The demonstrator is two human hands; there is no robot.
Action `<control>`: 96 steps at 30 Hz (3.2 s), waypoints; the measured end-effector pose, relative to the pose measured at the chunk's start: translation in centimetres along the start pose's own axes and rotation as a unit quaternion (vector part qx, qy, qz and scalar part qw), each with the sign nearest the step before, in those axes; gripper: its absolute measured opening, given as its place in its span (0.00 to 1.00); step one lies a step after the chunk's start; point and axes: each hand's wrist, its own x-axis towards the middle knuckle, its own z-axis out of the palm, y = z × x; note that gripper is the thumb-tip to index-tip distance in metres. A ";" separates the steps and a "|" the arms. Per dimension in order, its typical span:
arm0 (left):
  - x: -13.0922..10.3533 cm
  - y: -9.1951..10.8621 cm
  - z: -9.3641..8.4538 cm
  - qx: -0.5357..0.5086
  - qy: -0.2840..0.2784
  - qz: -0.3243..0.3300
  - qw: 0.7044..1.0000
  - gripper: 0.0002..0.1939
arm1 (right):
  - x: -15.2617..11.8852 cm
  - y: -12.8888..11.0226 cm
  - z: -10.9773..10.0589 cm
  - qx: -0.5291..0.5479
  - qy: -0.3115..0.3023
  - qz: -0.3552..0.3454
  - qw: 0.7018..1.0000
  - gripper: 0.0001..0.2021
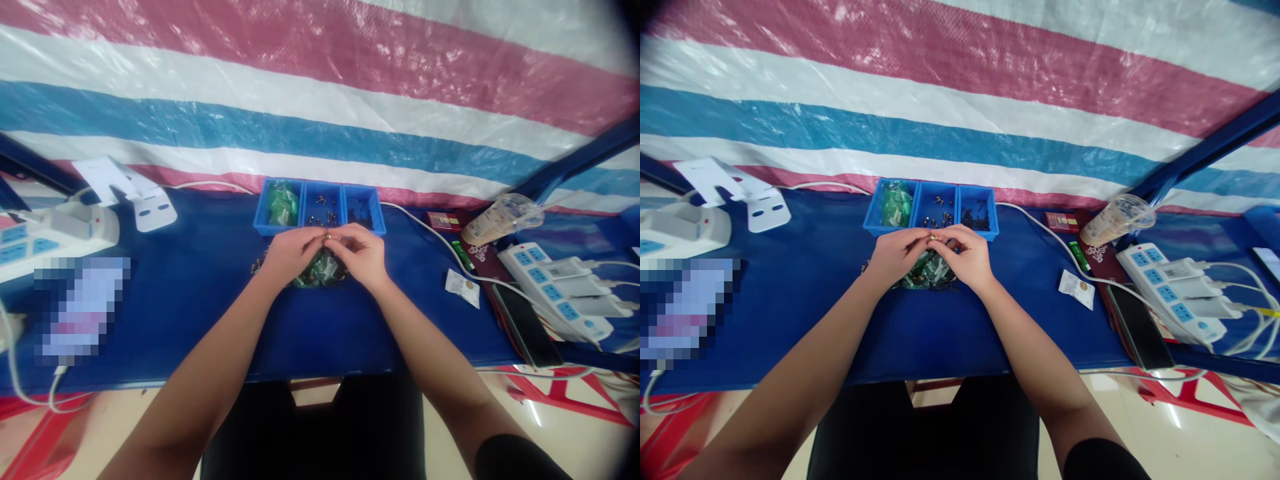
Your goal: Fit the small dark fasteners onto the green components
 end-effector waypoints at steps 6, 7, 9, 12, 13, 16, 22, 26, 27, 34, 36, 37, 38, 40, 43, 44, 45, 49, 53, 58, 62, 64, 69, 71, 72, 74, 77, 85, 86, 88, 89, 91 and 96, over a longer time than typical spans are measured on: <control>0.0 -0.2 0.1 -0.006 0.008 0.025 1.000 0.10 | 0.0 -0.2 0.0 -0.040 -0.009 0.012 0.999 0.08; 0.0 -0.2 0.2 -0.005 0.010 0.029 1.000 0.10 | 0.0 -0.1 -0.1 -0.044 -0.012 0.013 0.999 0.08; 0.0 -0.2 0.1 -0.001 0.010 0.030 1.000 0.09 | 0.0 0.0 -0.1 -0.053 -0.015 0.015 0.998 0.08; 0.0 0.1 0.0 0.008 0.004 0.017 1.000 0.09 | 0.0 0.1 -0.2 -0.072 -0.013 0.022 0.997 0.07; 0.1 0.2 -0.1 0.009 0.004 0.013 1.000 0.09 | 0.1 0.2 -0.3 -0.075 -0.011 0.024 0.997 0.06; 0.1 0.5 -0.2 0.007 0.001 0.003 1.000 0.09 | 0.1 0.2 -0.4 -0.073 -0.018 0.023 0.997 0.06; 0.1 0.5 -0.4 0.001 -0.021 -0.005 1.000 0.09 | 0.0 0.2 -0.5 -0.101 -0.034 0.016 0.994 0.06; 0.1 0.5 -0.4 0.007 -0.036 -0.020 0.999 0.09 | 0.0 0.2 -0.5 -0.145 -0.041 0.011 0.989 0.08; 0.2 0.5 -0.5 0.008 -0.038 -0.026 0.999 0.09 | 0.0 0.2 -0.5 -0.150 -0.040 0.008 0.988 0.08; 0.3 0.7 -0.7 0.000 -0.041 -0.029 0.999 0.10 | 0.0 0.2 -0.4 -0.108 -0.029 -0.014 0.994 0.08; 0.3 0.6 -0.7 0.003 -0.041 -0.030 0.999 0.11 | 0.0 0.3 -0.4 -0.104 -0.026 -0.007 0.994 0.10; 0.3 0.6 -0.7 0.003 -0.042 -0.031 0.999 0.11 | -0.1 0.3 -0.4 -0.105 -0.025 -0.005 0.994 0.10; 0.3 0.6 -0.7 0.003 -0.042 -0.032 0.999 0.11 | -0.1 0.3 -0.4 -0.107 -0.025 -0.003 0.994 0.10; 0.3 0.5 -0.7 -0.001 -0.044 -0.034 0.998 0.11 | -0.1 0.3 -0.4 -0.115 -0.023 0.000 0.993 0.08; 0.3 0.5 -0.8 -0.005 -0.048 -0.035 0.998 0.12 | 0.0 0.2 -0.4 -0.122 -0.021 0.007 0.992 0.07; 0.3 0.5 -0.8 -0.005 -0.050 -0.035 0.998 0.12 | 0.0 0.2 -0.4 -0.118 -0.022 0.009 0.993 0.07; 0.3 0.5 -0.8 -0.004 -0.051 -0.035 0.998 0.12 | 0.0 0.2 -0.3 -0.111 -0.022 0.009 0.994 0.07; 0.3 0.5 -0.8 -0.001 -0.050 -0.032 0.998 0.12 | 0.0 0.2 -0.2 -0.072 -0.020 -0.004 0.997 0.08; 0.3 0.6 -0.8 -0.004 -0.050 -0.047 0.998 0.13 | 0.0 0.2 -0.2 -0.074 -0.013 0.001 0.997 0.07; 0.3 0.6 -0.6 -0.010 -0.042 -0.063 0.997 0.13 | 0.0 0.3 -0.3 -0.066 -0.009 -0.003 0.998 0.07; 0.3 0.6 -0.5 -0.007 -0.032 -0.049 0.998 0.14 | 0.1 0.3 -0.4 -0.074 -0.012 0.004 0.997 0.08; 0.3 0.7 -0.5 -0.006 -0.028 -0.044 0.999 0.14 | 0.1 0.3 -0.5 -0.085 -0.011 0.013 0.996 0.08; 0.2 0.8 -0.6 -0.004 -0.026 -0.050 0.998 0.14 | 0.1 0.3 -0.5 -0.074 -0.018 0.041 0.996 0.09; 0.2 0.8 -0.5 -0.005 -0.013 -0.058 0.998 0.14 | 0.2 0.4 -0.5 -0.071 -0.018 0.049 0.996 0.09; 0.2 0.8 -0.5 -0.007 -0.005 -0.060 0.998 0.14 | 0.2 0.4 -0.5 -0.072 -0.018 0.052 0.996 0.10; 0.2 0.7 -0.5 -0.009 0.009 -0.056 0.998 0.14 | 0.1 0.6 -0.5 -0.074 -0.019 0.060 0.995 0.10; 0.2 0.7 -0.5 -0.006 0.012 -0.047 0.999 0.13 | 0.1 0.8 -0.5 -0.069 -0.025 0.066 0.995 0.11; 0.3 0.8 -0.5 -0.009 0.008 -0.054 0.998 0.12 | 0.1 0.6 -0.4 -0.090 -0.018 0.027 0.995 0.09; 0.3 0.8 -0.5 -0.009 0.007 -0.056 0.998 0.12 | 0.1 0.5 -0.4 -0.094 -0.016 0.025 0.995 0.09; 0.2 0.8 -0.4 -0.010 0.009 -0.061 0.998 0.12 | 0.1 0.5 -0.5 -0.094 -0.016 0.033 0.995 0.09; 0.2 0.7 -0.4 -0.011 0.010 -0.063 0.998 0.13 | 0.2 0.6 -0.5 -0.092 -0.021 0.040 0.995 0.10; 0.2 0.7 -0.3 -0.013 0.011 -0.065 0.998 0.13 | 0.2 0.7 -0.5 -0.088 -0.029 0.053 0.994 0.11; 0.2 0.6 -0.4 -0.012 0.010 -0.058 0.998 0.12 | 0.1 0.7 -0.5 -0.068 -0.039 0.073 0.994 0.11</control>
